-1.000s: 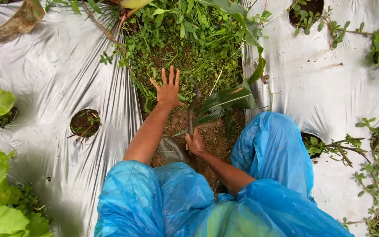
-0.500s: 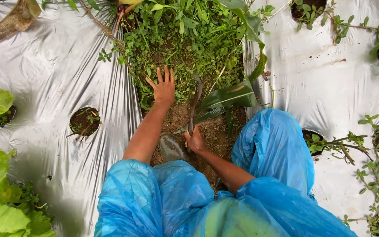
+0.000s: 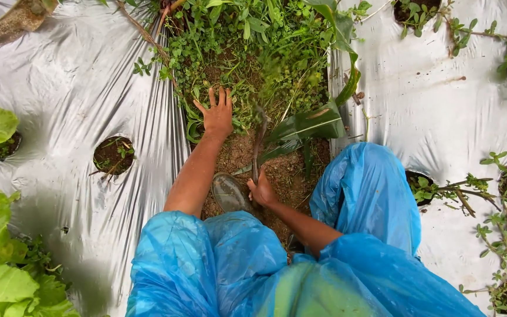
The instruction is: Using a sickle to cut and remove weeds from a vegetable garden bed covered in plastic mulch.
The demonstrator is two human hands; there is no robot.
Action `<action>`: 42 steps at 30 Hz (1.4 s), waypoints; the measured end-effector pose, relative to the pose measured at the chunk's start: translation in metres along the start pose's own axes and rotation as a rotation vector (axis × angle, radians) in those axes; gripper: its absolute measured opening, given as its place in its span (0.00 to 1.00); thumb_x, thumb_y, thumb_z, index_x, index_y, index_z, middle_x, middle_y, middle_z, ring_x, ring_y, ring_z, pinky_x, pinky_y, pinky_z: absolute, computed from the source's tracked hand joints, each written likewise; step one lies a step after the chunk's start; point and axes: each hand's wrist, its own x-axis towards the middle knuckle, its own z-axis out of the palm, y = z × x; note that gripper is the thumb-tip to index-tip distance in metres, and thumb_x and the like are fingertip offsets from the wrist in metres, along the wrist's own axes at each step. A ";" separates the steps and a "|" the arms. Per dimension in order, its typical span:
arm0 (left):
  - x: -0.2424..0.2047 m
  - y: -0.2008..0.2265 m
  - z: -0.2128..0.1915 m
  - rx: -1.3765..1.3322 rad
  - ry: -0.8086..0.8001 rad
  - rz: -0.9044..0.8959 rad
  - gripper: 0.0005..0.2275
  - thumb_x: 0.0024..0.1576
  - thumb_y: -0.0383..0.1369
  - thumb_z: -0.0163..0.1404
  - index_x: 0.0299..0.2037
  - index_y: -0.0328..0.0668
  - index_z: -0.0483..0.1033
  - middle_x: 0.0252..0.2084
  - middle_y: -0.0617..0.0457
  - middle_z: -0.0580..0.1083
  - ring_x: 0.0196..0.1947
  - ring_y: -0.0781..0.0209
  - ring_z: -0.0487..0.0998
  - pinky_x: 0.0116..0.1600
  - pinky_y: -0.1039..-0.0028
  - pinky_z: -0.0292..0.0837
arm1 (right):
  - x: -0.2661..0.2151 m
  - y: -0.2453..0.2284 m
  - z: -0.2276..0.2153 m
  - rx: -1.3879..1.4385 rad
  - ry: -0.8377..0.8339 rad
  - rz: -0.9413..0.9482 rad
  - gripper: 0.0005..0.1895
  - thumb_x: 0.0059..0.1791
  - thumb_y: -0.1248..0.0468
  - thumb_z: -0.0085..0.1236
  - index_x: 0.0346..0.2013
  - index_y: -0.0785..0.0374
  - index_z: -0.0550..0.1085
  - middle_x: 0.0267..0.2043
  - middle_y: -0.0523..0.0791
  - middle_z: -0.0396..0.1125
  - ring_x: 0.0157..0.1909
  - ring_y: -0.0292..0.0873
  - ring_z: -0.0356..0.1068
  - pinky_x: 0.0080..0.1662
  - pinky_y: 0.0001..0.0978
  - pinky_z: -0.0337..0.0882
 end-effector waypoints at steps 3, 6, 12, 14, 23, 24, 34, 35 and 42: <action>-0.007 -0.001 -0.002 -0.020 0.021 -0.003 0.45 0.55 0.22 0.55 0.80 0.43 0.37 0.81 0.41 0.39 0.80 0.30 0.37 0.66 0.06 0.38 | -0.002 -0.010 -0.009 -0.057 0.047 0.062 0.22 0.58 0.67 0.45 0.60 0.82 0.56 0.28 0.55 0.70 0.22 0.47 0.74 0.26 0.38 0.79; -0.009 -0.005 -0.004 -0.044 0.035 0.007 0.44 0.55 0.22 0.55 0.80 0.43 0.38 0.81 0.41 0.40 0.80 0.29 0.37 0.66 0.06 0.39 | 0.017 -0.031 -0.024 -0.057 0.172 -0.039 0.13 0.58 0.66 0.46 0.52 0.73 0.60 0.25 0.51 0.69 0.19 0.46 0.73 0.24 0.38 0.75; -0.007 -0.011 0.007 -0.027 0.078 0.002 0.46 0.53 0.25 0.59 0.80 0.44 0.41 0.80 0.42 0.42 0.80 0.29 0.39 0.66 0.07 0.43 | 0.094 -0.054 -0.052 0.212 0.442 -0.322 0.05 0.61 0.66 0.39 0.48 0.66 0.57 0.31 0.49 0.63 0.23 0.44 0.72 0.27 0.37 0.77; -0.010 -0.012 0.000 -0.021 0.082 -0.013 0.46 0.54 0.25 0.59 0.80 0.45 0.40 0.81 0.42 0.40 0.80 0.29 0.38 0.67 0.08 0.44 | 0.080 -0.051 -0.034 0.316 0.275 -0.282 0.05 0.61 0.66 0.40 0.45 0.62 0.56 0.29 0.45 0.61 0.19 0.40 0.69 0.26 0.33 0.77; -0.018 -0.016 -0.005 -0.062 0.061 -0.059 0.54 0.50 0.40 0.67 0.81 0.46 0.35 0.81 0.41 0.32 0.80 0.29 0.35 0.68 0.09 0.43 | 0.044 0.012 -0.039 -0.149 0.017 -0.157 0.08 0.58 0.62 0.48 0.43 0.64 0.62 0.25 0.48 0.64 0.21 0.49 0.73 0.24 0.43 0.72; -0.014 -0.019 -0.004 -0.067 0.051 -0.065 0.57 0.48 0.44 0.69 0.81 0.47 0.34 0.81 0.41 0.32 0.80 0.29 0.35 0.68 0.08 0.42 | 0.057 0.009 -0.040 -0.135 0.119 -0.135 0.08 0.58 0.62 0.47 0.45 0.63 0.61 0.24 0.47 0.65 0.20 0.47 0.72 0.24 0.41 0.73; -0.020 -0.017 -0.017 -0.038 0.066 -0.073 0.59 0.49 0.49 0.69 0.80 0.46 0.32 0.82 0.41 0.33 0.80 0.32 0.33 0.70 0.10 0.37 | 0.091 0.037 -0.038 0.154 -0.040 -0.369 0.09 0.57 0.67 0.53 0.40 0.58 0.62 0.25 0.44 0.66 0.18 0.40 0.72 0.22 0.32 0.76; -0.019 -0.018 -0.017 -0.054 0.054 -0.069 0.60 0.48 0.48 0.69 0.80 0.46 0.31 0.82 0.42 0.32 0.80 0.31 0.34 0.69 0.09 0.36 | 0.068 0.019 -0.038 -0.051 -0.125 -0.262 0.09 0.58 0.63 0.51 0.43 0.65 0.62 0.25 0.48 0.67 0.20 0.45 0.73 0.24 0.39 0.75; -0.011 -0.024 0.009 -0.085 0.029 -0.085 0.62 0.42 0.51 0.71 0.80 0.45 0.34 0.82 0.41 0.37 0.80 0.31 0.39 0.68 0.09 0.38 | 0.064 -0.001 -0.049 -0.348 0.064 -0.017 0.11 0.56 0.60 0.54 0.44 0.63 0.65 0.26 0.51 0.68 0.25 0.51 0.74 0.30 0.46 0.71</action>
